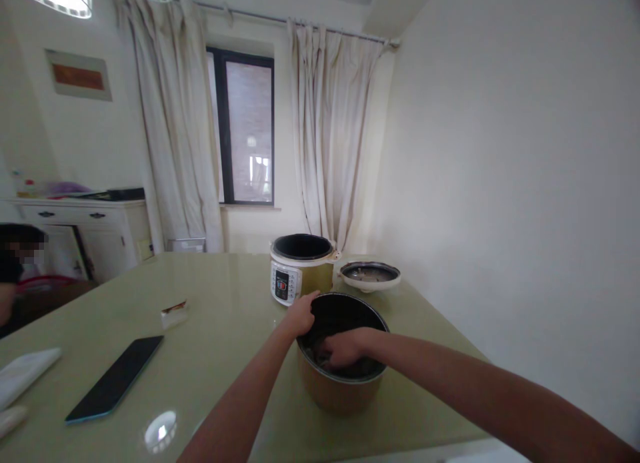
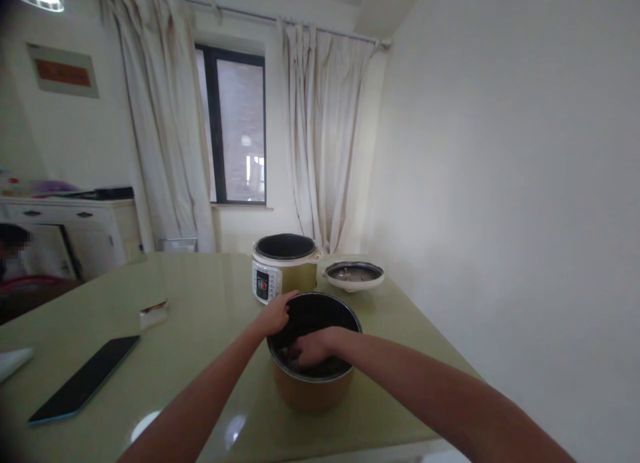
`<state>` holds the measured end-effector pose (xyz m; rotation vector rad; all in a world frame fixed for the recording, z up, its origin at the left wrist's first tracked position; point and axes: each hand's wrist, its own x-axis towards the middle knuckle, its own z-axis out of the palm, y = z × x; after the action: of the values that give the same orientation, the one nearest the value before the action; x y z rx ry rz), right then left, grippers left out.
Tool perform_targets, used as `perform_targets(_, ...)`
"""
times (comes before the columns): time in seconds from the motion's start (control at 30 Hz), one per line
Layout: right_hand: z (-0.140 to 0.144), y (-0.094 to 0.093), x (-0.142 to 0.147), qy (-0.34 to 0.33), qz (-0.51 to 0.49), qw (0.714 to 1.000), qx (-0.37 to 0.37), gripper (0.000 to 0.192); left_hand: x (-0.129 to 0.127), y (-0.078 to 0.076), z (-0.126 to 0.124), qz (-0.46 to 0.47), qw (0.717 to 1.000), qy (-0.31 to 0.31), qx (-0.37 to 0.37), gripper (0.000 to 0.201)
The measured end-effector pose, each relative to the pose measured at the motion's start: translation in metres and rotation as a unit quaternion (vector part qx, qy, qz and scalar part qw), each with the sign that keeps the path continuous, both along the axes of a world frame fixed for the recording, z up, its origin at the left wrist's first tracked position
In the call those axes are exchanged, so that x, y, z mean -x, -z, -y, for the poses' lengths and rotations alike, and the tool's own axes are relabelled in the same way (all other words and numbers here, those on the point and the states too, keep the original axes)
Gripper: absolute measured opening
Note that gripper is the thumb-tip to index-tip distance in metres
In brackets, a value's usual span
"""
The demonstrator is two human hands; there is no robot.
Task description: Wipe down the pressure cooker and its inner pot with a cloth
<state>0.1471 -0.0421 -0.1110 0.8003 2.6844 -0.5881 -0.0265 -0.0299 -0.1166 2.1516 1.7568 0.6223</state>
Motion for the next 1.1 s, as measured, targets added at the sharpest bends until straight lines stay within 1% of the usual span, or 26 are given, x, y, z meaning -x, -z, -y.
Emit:
perform_targets(0.07, 0.002, -0.004, -0.015, -0.017, 0.090, 0.995, -0.026, 0.041, 0.000, 0.000, 0.000, 0.002, 1.000, -0.002, 0.001, 0.077)
perform_targets(0.1, 0.002, -0.004, -0.021, -0.013, 0.127, 0.990, -0.057, 0.048, -0.001, 0.000, 0.000, 0.003, 1.000, -0.002, 0.002, 0.077)
perform_targets(0.13, 0.001, -0.003, -0.027, -0.003, 0.150, 0.983, -0.105, 0.052, -0.001, 0.000, 0.001, 0.004, 1.000, -0.003, 0.003, 0.077)
perform_targets(0.17, -0.001, 0.001, -0.032, 0.006, 0.162, 0.973, -0.161, 0.051, -0.001, -0.001, 0.002, 0.004, 1.000, -0.004, 0.004, 0.077)
perform_targets(0.2, -0.005, 0.006, -0.034, 0.008, 0.164, 0.962, -0.219, 0.045, -0.001, -0.002, 0.003, 0.003, 1.000, -0.006, 0.004, 0.077)
perform_targets(0.27, -0.014, 0.017, -0.033, -0.023, 0.134, 0.939, -0.317, 0.024, -0.001, -0.003, 0.005, -0.002, 1.000, -0.014, 0.006, 0.077)
perform_targets(0.3, -0.019, 0.021, -0.030, -0.056, 0.105, 0.929, -0.350, 0.018, -0.002, -0.004, 0.005, -0.005, 1.000, -0.018, 0.006, 0.077)
perform_targets(0.33, -0.025, 0.023, -0.025, -0.090, 0.077, 0.921, -0.371, 0.017, -0.002, -0.004, 0.006, -0.009, 1.000, -0.021, 0.007, 0.077)
perform_targets(0.4, -0.033, 0.019, -0.014, -0.146, 0.041, 0.912, -0.382, 0.019, -0.002, -0.005, 0.007, -0.018, 0.999, -0.028, 0.011, 0.077)
perform_targets(0.47, -0.036, 0.006, -0.005, -0.162, 0.022, 0.914, -0.372, 0.023, -0.002, -0.005, 0.007, -0.030, 0.999, -0.029, 0.015, 0.077)
perform_targets(0.53, -0.032, -0.014, -0.002, -0.145, -0.011, 0.926, -0.348, 0.042, -0.004, -0.006, 0.009, -0.044, 0.999, -0.027, 0.015, 0.074)
perform_targets(0.6, -0.023, -0.034, -0.011, -0.104, -0.074, 0.939, -0.319, 0.058, -0.005, -0.010, 0.013, -0.064, 0.998, -0.030, -0.002, 0.069)
perform_targets(0.67, -0.009, -0.048, -0.030, -0.020, -0.156, 0.940, -0.303, 0.056, -0.007, -0.017, 0.018, -0.084, 0.995, -0.034, -0.050, 0.065)
perform_targets(0.7, -0.001, -0.050, -0.043, 0.040, -0.202, 0.931, -0.300, 0.051, -0.008, -0.021, 0.021, -0.090, 0.992, -0.025, -0.081, 0.063)
perform_targets(0.73, 0.010, -0.049, -0.058, 0.104, -0.252, 0.915, -0.298, 0.044, -0.010, -0.026, 0.023, -0.095, 0.990, -0.001, -0.105, 0.061)
perform_targets(0.77, 0.021, -0.044, -0.072, 0.164, -0.301, 0.893, -0.293, 0.038, -0.012, -0.031, 0.026, -0.098, 0.988, 0.041, -0.116, 0.057)
perform_targets(0.8, 0.034, -0.037, -0.084, 0.213, -0.351, 0.866, -0.285, 0.034, -0.015, -0.035, 0.027, -0.102, 0.984, 0.096, -0.107, 0.052)
perform_targets(0.83, 0.048, -0.026, -0.094, 0.241, -0.396, 0.844, -0.271, 0.033, -0.019, -0.039, 0.027, -0.110, 0.979, 0.151, -0.080, 0.047)
perform_targets(0.87, 0.061, -0.014, -0.101, 0.246, -0.427, 0.831, -0.259, 0.034, -0.024, -0.041, 0.026, -0.122, 0.972, 0.194, -0.043, 0.046)
perform_targets(0.9, 0.074, -0.002, -0.104, 0.232, -0.442, 0.829, -0.251, 0.036, -0.031, -0.042, 0.023, -0.138, 0.966, 0.219, -0.003, 0.054)
perform_targets(0.93, 0.085, 0.011, -0.103, 0.215, -0.445, 0.832, -0.253, 0.037, -0.040, -0.042, 0.020, -0.158, 0.961, 0.226, 0.036, 0.070)
perform_targets(0.97, 0.095, 0.022, -0.099, 0.204, -0.438, 0.835, -0.264, 0.039, -0.051, -0.040, 0.017, -0.179, 0.956, 0.219, 0.071, 0.088)
perform_targets(1.0, 0.101, 0.031, -0.094, 0.206, -0.434, 0.830, -0.284, 0.041, -0.062, -0.037, 0.013, -0.199, 0.952, 0.211, 0.100, 0.103)
perform_targets(1.03, 0.105, 0.039, -0.088, 0.216, -0.431, 0.821, -0.306, 0.043, -0.073, -0.034, 0.010, -0.214, 0.945, 0.216, 0.122, 0.109)
perform_targets(1.07, 0.107, 0.044, -0.082, 0.225, -0.427, 0.813, -0.326, 0.046, -0.084, -0.029, 0.007, -0.223, 0.935, 0.241, 0.135, 0.105)
perform_targets(1.1, 0.107, 0.047, -0.077, 0.233, -0.423, 0.806, -0.342, 0.049, -0.094, -0.023, 0.005, -0.229, 0.920, 0.283, 0.141, 0.094)
